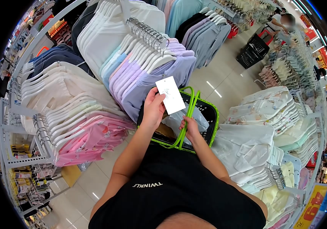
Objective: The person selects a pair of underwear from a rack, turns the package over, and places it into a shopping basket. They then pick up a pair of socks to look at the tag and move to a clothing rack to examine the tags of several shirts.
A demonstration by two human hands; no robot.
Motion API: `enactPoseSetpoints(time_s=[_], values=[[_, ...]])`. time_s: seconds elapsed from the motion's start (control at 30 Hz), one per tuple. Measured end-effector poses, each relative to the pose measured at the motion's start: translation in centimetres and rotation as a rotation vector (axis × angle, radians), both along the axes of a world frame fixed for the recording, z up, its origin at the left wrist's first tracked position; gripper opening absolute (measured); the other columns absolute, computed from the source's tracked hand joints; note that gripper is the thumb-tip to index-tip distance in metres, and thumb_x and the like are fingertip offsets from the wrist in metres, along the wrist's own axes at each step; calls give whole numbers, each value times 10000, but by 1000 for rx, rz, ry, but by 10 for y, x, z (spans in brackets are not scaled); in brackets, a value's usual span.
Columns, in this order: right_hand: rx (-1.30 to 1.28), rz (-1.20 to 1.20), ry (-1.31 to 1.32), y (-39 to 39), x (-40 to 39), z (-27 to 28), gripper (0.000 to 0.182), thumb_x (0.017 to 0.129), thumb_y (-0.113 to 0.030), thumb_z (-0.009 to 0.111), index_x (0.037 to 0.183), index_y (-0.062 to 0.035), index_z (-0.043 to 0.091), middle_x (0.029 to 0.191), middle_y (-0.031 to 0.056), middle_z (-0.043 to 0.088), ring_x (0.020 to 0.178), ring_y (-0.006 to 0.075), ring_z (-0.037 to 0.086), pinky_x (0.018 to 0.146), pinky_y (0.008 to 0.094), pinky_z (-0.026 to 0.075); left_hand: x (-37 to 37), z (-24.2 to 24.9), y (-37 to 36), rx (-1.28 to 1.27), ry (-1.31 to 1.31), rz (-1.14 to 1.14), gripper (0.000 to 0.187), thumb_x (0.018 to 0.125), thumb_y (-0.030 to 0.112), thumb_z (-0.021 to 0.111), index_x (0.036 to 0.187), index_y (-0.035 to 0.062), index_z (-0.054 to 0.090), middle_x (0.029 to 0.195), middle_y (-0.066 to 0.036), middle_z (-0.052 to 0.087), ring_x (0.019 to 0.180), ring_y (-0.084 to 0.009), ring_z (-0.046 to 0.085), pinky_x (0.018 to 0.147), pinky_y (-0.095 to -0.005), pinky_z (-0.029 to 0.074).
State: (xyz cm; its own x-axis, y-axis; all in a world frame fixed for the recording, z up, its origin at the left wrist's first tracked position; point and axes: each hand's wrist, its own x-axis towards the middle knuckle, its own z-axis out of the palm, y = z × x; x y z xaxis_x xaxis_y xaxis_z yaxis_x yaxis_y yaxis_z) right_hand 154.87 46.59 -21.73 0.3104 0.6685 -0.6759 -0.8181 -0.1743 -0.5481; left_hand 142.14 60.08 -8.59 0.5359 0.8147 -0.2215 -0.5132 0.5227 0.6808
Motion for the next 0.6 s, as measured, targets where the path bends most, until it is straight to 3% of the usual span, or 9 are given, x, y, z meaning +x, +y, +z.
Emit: enactPoseSetpoints(time_s=[0.17, 0.23, 0.27, 0.33, 0.37, 0.43, 0.6], values=[[-16, -9, 0, -1, 2, -4, 160, 883, -118, 570, 916, -101, 415, 648, 35, 457, 532, 161, 452, 510, 339, 425, 6, -4, 3, -20, -143, -110, 506, 840, 38, 426, 1335, -31, 347, 1320, -208, 494, 1207, -323, 518, 988, -448, 454], [-21, -14, 0, -1, 2, -5, 137, 884, -119, 564, 909, -103, 431, 649, 30, 455, 530, 156, 455, 507, 333, 429, 7, -1, 2, -93, -226, -202, 566, 844, 166, 416, 1365, -38, 333, 1373, -225, 451, 1269, -361, 456, 1014, -479, 427], [-14, -5, -1, -1, 3, -6, 137, 883, -118, 563, 909, -101, 430, 648, 30, 453, 529, 156, 455, 507, 333, 428, 8, -4, 2, -93, -226, -200, 566, 844, 166, 416, 1365, -38, 333, 1373, -225, 451, 1269, -361, 456, 1014, -479, 427], [-7, 7, -2, -2, 4, -7, 137, 883, -117, 563, 908, -100, 430, 647, 29, 452, 528, 157, 454, 508, 334, 428, 9, -7, 3, -130, -360, -236, 650, 871, 352, 407, 1386, -38, 334, 1390, -228, 435, 1280, -372, 439, 1019, -493, 414], [-3, 11, 5, -2, 5, -8, 154, 885, -116, 568, 923, -100, 419, 649, 34, 454, 531, 162, 449, 509, 338, 420, 8, -9, 3, -129, -362, -233, 650, 871, 352, 407, 1386, -38, 334, 1390, -228, 435, 1280, -372, 439, 1019, -493, 414], [1, 17, 10, -1, 7, -7, 172, 887, -115, 572, 937, -101, 409, 652, 39, 457, 533, 167, 444, 510, 342, 413, 6, -3, 3, -352, -433, -207, 719, 879, 470, 391, 1387, -38, 351, 1385, -228, 440, 1276, -374, 442, 1007, -501, 415], [9, 15, 15, -1, 6, -5, 176, 891, -117, 570, 933, -101, 400, 654, 41, 457, 534, 168, 445, 502, 343, 411, 4, -18, 3, -359, -334, -159, 579, 919, 402, 391, 1333, 0, 445, 1303, -174, 533, 1189, -339, 519, 964, -487, 441]])
